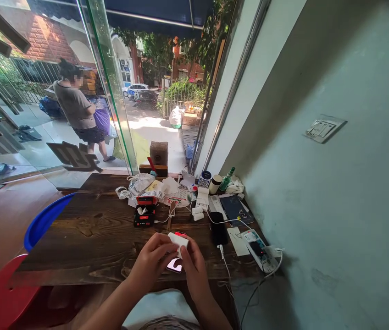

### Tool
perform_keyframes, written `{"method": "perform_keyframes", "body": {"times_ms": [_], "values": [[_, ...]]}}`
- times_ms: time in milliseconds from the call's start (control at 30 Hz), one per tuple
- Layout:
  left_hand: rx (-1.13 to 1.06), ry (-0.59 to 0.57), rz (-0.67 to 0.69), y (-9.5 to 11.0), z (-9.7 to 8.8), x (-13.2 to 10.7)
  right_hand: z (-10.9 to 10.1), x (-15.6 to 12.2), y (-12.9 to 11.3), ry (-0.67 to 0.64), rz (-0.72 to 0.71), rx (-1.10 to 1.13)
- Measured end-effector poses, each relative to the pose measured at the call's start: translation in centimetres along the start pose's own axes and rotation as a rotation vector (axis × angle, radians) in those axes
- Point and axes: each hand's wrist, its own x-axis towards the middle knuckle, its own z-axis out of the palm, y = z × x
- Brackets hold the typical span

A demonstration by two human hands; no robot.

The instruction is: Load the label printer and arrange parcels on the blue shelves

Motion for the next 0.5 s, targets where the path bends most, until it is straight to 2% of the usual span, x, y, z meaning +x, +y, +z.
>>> {"method": "perform_keyframes", "body": {"times_ms": [167, 267, 500], "values": [[0.059, -0.01, 0.007, 0.6, 0.3, -0.2, -0.4, 0.0, 0.6, 0.019, 0.003, 0.027], [0.074, -0.006, 0.007, 0.8, 0.2, -0.7, -0.2, 0.1, 1.0, 0.042, 0.095, 0.137], [0.04, 0.052, -0.026, 0.5, -0.8, -2.0, 1.0, 0.5, 1.4, -0.011, 0.241, 0.302]]}}
